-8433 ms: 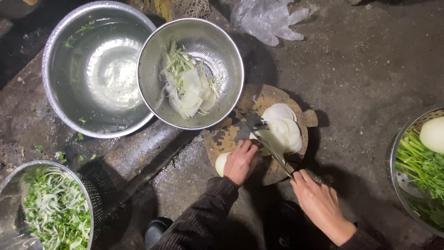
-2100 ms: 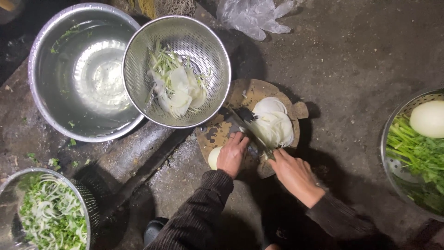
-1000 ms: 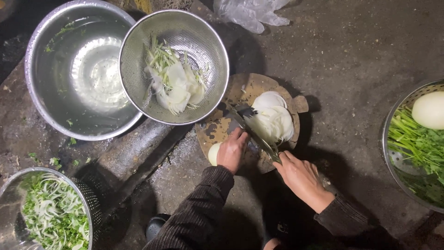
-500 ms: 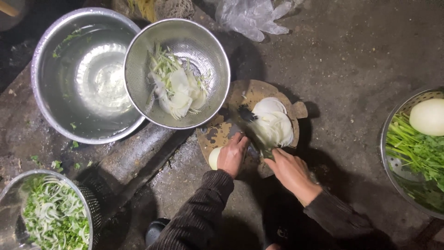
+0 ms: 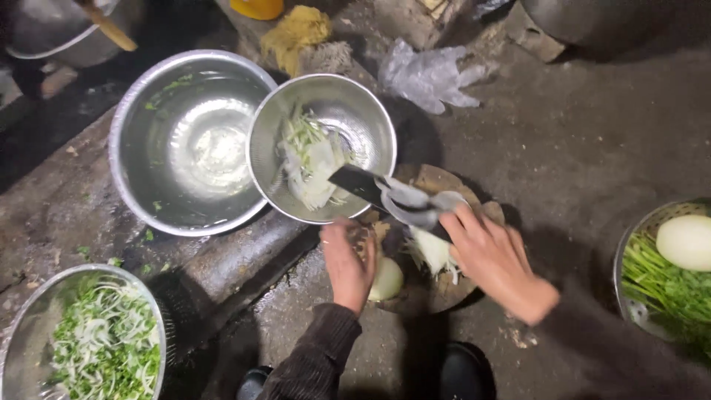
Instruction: Slicing onions with a cleaver on a wooden board and placing them in a bowl
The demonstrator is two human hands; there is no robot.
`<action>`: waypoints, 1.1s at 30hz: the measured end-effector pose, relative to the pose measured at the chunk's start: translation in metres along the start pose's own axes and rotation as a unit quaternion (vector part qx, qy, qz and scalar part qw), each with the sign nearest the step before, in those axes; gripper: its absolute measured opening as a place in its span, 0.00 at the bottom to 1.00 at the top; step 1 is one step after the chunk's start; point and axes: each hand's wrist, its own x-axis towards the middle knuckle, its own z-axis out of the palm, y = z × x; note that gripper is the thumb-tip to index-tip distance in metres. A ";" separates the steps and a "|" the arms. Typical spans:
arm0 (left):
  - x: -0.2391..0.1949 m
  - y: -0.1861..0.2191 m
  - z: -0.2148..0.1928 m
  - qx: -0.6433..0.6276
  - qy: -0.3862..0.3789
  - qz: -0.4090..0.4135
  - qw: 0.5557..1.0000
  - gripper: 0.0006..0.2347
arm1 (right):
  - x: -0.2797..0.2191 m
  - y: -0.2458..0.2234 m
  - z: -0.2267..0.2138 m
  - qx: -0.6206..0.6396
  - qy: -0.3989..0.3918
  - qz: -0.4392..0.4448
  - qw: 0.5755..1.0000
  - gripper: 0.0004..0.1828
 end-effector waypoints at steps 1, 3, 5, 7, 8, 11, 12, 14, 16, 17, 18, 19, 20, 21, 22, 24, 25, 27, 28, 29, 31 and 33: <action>0.014 0.010 -0.011 0.002 0.005 0.001 1.000 0.13 | 0.016 -0.005 0.001 -0.001 0.004 -0.004 1.000 0.15; 0.047 0.030 -0.030 -0.010 0.057 0.048 0.997 0.26 | 0.052 -0.010 0.001 -0.081 0.113 -0.064 0.988 0.07; 0.072 0.046 -0.035 0.022 -0.047 0.081 0.995 0.29 | 0.077 -0.022 0.002 -0.112 0.144 -0.081 0.980 0.07; 0.090 0.051 -0.036 0.054 -0.151 0.112 0.981 0.33 | 0.096 -0.031 0.016 -0.144 0.174 -0.096 0.969 0.10; 0.095 0.050 -0.033 0.130 -0.246 0.114 0.954 0.37 | 0.100 -0.034 0.028 -0.154 0.164 -0.085 0.971 0.12; 0.109 0.030 -0.021 0.236 -0.352 0.121 0.898 0.43 | 0.112 -0.040 0.027 -0.148 0.173 -0.080 0.970 0.13; 0.113 0.020 -0.018 0.270 -0.368 0.127 0.880 0.45 | 0.114 -0.044 0.020 -0.130 0.191 -0.085 0.969 0.13; 0.122 0.003 -0.020 0.281 -0.360 0.123 0.881 0.47 | 0.113 -0.040 0.017 -0.132 0.176 -0.092 0.971 0.12; 0.131 -0.010 -0.025 0.289 -0.354 0.118 0.882 0.48 | 0.108 -0.034 0.018 -0.135 0.159 -0.098 0.973 0.11; 0.136 -0.015 -0.029 0.298 -0.354 0.097 0.881 0.46 | 0.104 -0.029 0.019 -0.153 0.154 -0.094 0.972 0.10; 0.139 -0.019 -0.031 0.305 -0.357 0.078 0.880 0.45 | 0.098 -0.023 0.021 -0.173 0.146 -0.089 0.970 0.09; 0.140 -0.032 -0.027 0.301 -0.361 0.080 0.879 0.45 | 0.090 -0.017 0.018 -0.174 0.141 -0.086 0.971 0.09; 0.141 -0.044 -0.023 0.315 -0.358 0.069 0.876 0.46 | 0.080 -0.012 0.015 -0.185 0.135 -0.083 0.970 0.08; 0.141 -0.056 -0.017 0.330 -0.355 0.059 0.873 0.47 | 0.071 -0.006 0.013 -0.195 0.129 -0.081 0.969 0.07; 0.141 -0.067 -0.017 0.326 -0.361 0.063 0.872 0.47 | 0.053 0.007 0.013 -0.197 0.123 -0.076 0.970 0.07; 0.142 -0.087 -0.015 0.355 -0.332 0.037 0.873 0.45 | 0.016 0.034 0.013 -0.121 0.059 -0.025 0.991 0.09; 0.134 -0.094 -0.011 0.350 -0.338 0.041 0.873 0.45 | 0.000 0.040 -0.005 -0.123 0.053 -0.020 0.991 0.09; 0.121 -0.109 -0.005 0.283 -0.281 0.082 0.913 0.45 | -0.027 0.051 -0.041 0.161 -0.102 0.203 0.960 0.15; 0.105 -0.092 -0.004 0.281 -0.284 0.085 0.913 0.45 | -0.044 0.059 -0.032 0.161 -0.103 0.207 0.959 0.15; 0.089 -0.075 -0.002 0.218 -0.233 0.104 0.942 0.41 | -0.060 0.067 -0.024 0.250 -0.127 0.324 0.903 0.18; 0.049 -0.042 0.008 0.149 -0.181 0.126 0.964 0.37 | -0.087 0.076 -0.011 0.332 -0.143 0.437 0.824 0.20; -0.001 -0.011 0.024 0.142 -0.212 0.142 0.956 0.17 | -0.109 0.075 0.000 0.411 -0.126 0.529 0.732 0.17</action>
